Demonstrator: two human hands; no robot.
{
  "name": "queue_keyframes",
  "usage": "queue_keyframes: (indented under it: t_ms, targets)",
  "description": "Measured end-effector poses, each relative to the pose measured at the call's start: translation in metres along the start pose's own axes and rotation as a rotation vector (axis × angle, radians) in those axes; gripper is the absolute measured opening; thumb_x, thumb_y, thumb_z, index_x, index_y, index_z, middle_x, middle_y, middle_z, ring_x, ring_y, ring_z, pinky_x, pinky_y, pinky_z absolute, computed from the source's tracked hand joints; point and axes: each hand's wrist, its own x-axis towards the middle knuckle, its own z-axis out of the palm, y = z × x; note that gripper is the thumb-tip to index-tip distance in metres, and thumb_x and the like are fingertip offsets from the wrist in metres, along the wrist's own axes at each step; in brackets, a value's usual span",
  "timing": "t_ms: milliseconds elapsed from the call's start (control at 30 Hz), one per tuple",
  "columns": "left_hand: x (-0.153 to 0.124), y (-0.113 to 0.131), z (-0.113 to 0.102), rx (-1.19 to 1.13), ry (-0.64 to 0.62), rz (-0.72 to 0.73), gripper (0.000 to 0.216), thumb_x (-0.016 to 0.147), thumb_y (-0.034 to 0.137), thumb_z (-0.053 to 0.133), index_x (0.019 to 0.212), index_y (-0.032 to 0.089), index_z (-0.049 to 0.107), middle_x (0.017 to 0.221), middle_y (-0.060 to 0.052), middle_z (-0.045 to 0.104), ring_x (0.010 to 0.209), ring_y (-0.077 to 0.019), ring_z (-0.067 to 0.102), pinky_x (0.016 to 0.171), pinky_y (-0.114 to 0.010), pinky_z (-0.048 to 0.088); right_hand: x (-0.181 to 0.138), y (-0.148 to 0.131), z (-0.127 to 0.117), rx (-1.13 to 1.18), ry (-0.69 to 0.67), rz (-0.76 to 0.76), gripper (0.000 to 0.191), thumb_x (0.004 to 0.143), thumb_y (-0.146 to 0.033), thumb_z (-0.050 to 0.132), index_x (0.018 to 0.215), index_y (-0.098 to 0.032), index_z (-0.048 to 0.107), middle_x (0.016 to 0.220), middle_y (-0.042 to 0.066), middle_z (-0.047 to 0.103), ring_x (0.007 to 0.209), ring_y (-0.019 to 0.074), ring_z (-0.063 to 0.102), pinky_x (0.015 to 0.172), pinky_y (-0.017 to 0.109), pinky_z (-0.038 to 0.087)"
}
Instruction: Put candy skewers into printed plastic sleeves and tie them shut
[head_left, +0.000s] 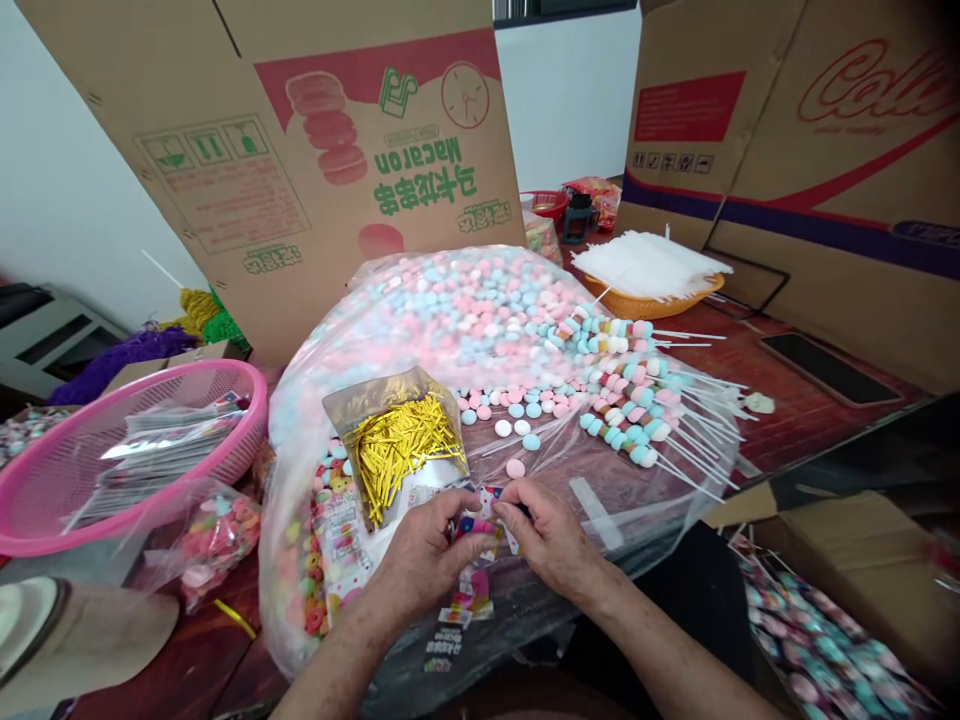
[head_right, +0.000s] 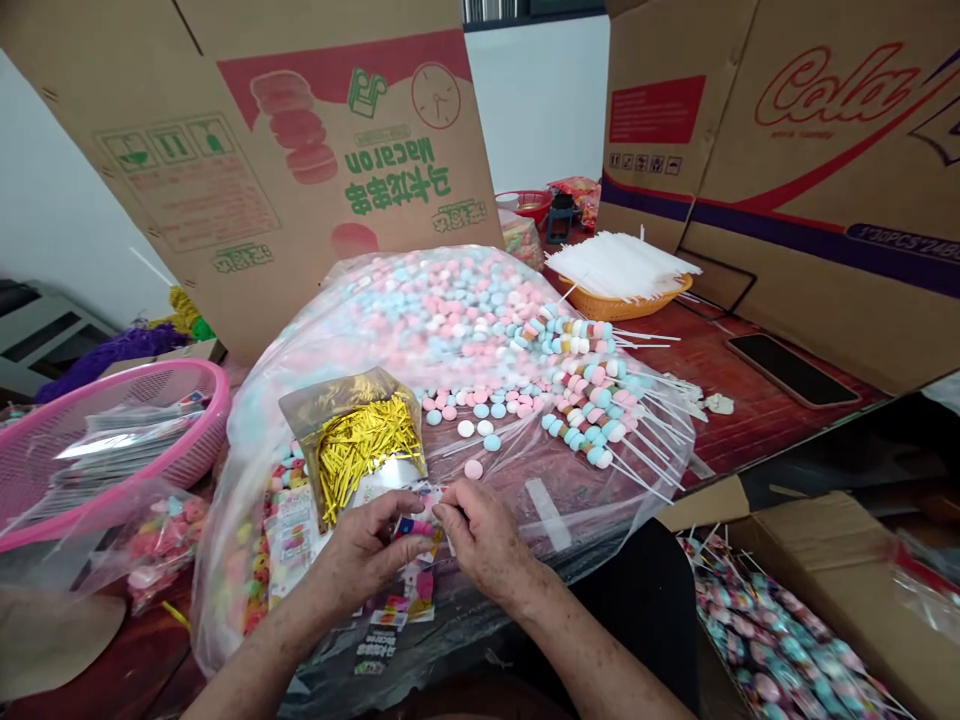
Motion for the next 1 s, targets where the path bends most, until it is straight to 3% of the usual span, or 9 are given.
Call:
queue_keyframes:
  t_ms: [133,267,400,533,633,700,767,867,1000]
  targets:
    - [0.01,-0.019,0.003,0.077,0.036,-0.018,0.015,0.08,0.029,0.055,0.078,0.018,0.064,0.072,0.0,0.067,0.067,-0.013,0.059,0.064,-0.023,0.043,0.01,0.016,0.013,-0.035,-0.033,0.023,0.021,0.085,-0.03,0.045,0.068,-0.019,0.048,0.062,-0.002,0.051,0.059,0.0121,0.046,0.054,0.023,0.036]
    - [0.019,-0.027,-0.012,0.047,-0.014,-0.001,0.016,0.078,0.031,0.058,0.083,0.018,0.066,0.079,-0.001,0.068,0.073,-0.0141,0.06,0.068,-0.024,0.045,0.021,0.025,0.016,-0.003,-0.068,-0.012,0.01,0.079,-0.023,0.052,0.069,-0.018,0.052,0.063,-0.003,0.053,0.059,0.0114,0.049,0.054,0.021,0.037]
    - [0.035,-0.014,-0.045,0.096,0.061,0.03,0.038,0.078,0.044,0.057,0.106,0.018,0.061,0.098,-0.005,0.067,0.086,-0.0182,0.06,0.076,-0.028,0.046,0.04,0.022,0.009,-0.028,0.033,-0.029,0.012,0.08,-0.022,0.049,0.069,-0.019,0.052,0.064,-0.001,0.052,0.063,0.0138,0.048,0.059,0.025,0.036]
    - [0.054,0.014,-0.068,0.527,0.117,0.211,0.052,0.071,0.05,0.063,0.111,0.018,0.059,0.116,-0.012,0.058,0.109,-0.0299,0.05,0.096,-0.045,0.032,0.058,0.006,-0.004,-0.058,0.091,-0.09,0.013,0.081,-0.024,0.049,0.069,-0.019,0.052,0.068,0.001,0.052,0.07,0.0158,0.048,0.065,0.027,0.035]
    - [0.051,0.026,-0.06,0.566,-0.015,0.234,0.036,0.074,0.038,0.064,0.105,0.02,0.06,0.106,-0.008,0.062,0.103,-0.0263,0.052,0.096,-0.045,0.03,0.054,-0.009,-0.017,-0.018,-0.012,-0.128,0.016,0.083,-0.026,0.049,0.07,-0.019,0.053,0.066,-0.001,0.052,0.065,0.014,0.048,0.062,0.025,0.035]
    - [0.041,0.026,-0.046,0.381,-0.063,0.126,0.016,0.08,0.032,0.056,0.086,0.019,0.062,0.08,-0.002,0.064,0.079,-0.0175,0.057,0.079,-0.032,0.041,0.042,-0.015,-0.025,0.039,-0.109,-0.124,0.016,0.085,-0.029,0.049,0.073,-0.019,0.055,0.067,-0.001,0.052,0.065,0.0131,0.048,0.06,0.024,0.036]
    - [0.028,0.021,-0.03,0.138,-0.081,0.027,0.02,0.083,0.033,0.051,0.074,0.017,0.059,0.065,0.002,0.059,0.062,-0.0122,0.052,0.06,-0.023,0.04,0.026,-0.016,-0.031,0.076,-0.164,-0.127,0.015,0.086,-0.028,0.048,0.077,-0.018,0.056,0.072,0.0,0.054,0.068,0.0131,0.049,0.062,0.024,0.037]
    - [0.013,0.017,-0.014,-0.113,-0.109,-0.023,0.022,0.082,0.035,0.053,0.07,0.016,0.058,0.061,0.003,0.055,0.057,-0.01,0.048,0.052,-0.019,0.036,0.006,-0.012,-0.033,0.074,-0.158,-0.12,0.016,0.086,-0.027,0.047,0.077,-0.018,0.055,0.071,0.0,0.053,0.068,0.0128,0.048,0.062,0.023,0.037]
    - [0.002,0.02,-0.001,-0.219,-0.04,-0.047,0.019,0.074,0.035,0.063,0.074,0.017,0.059,0.062,0.003,0.055,0.057,-0.0101,0.047,0.053,-0.02,0.036,-0.008,-0.008,-0.018,0.125,-0.06,0.007,0.027,0.087,-0.034,0.045,0.065,-0.018,0.05,0.059,-0.003,0.046,0.057,0.0107,0.042,0.054,0.022,0.034]
